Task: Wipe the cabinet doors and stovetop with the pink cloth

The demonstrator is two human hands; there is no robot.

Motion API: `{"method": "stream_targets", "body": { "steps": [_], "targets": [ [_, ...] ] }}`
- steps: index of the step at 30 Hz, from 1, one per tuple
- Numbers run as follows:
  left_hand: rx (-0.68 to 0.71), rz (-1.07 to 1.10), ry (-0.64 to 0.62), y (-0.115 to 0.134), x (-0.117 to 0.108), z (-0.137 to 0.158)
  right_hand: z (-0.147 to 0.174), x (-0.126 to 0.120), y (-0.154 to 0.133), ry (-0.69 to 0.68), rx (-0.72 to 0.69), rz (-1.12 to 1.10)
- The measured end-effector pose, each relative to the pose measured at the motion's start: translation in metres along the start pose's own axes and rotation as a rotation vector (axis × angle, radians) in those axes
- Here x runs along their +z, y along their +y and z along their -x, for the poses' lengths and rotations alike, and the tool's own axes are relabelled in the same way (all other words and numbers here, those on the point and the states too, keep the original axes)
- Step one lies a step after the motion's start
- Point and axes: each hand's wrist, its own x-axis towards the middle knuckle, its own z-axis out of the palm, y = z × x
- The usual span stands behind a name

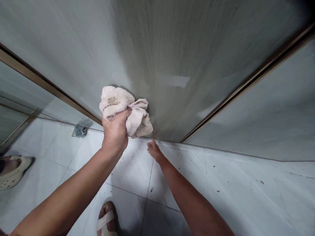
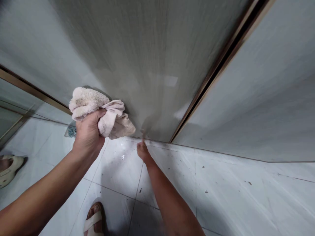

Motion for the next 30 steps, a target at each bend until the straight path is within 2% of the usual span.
{"method": "stream_targets", "body": {
  "steps": [3, 9, 13, 17, 25, 30],
  "targets": [
    [-0.017, 0.019, -0.018, -0.001, -0.002, -0.001, 0.016, 0.000, 0.001, -0.104, 0.027, 0.009],
    [-0.028, 0.033, -0.047, -0.002, -0.004, -0.003, 0.047, -0.028, 0.014, -0.101, 0.146, -0.203],
    [-0.018, 0.031, -0.041, -0.003, -0.004, -0.003, 0.054, -0.035, 0.008, -0.133, 0.130, -0.400],
    [-0.018, 0.047, -0.024, -0.003, -0.005, -0.003, 0.056, -0.033, -0.006, -0.152, 0.112, -0.506],
    [-0.095, 0.051, -0.056, -0.004, -0.013, -0.004, 0.061, -0.049, -0.025, -0.164, 0.089, -0.467],
    [-0.121, 0.077, -0.075, -0.005, -0.014, -0.005, 0.068, -0.055, -0.037, -0.240, 0.032, -0.427]
  ]
}}
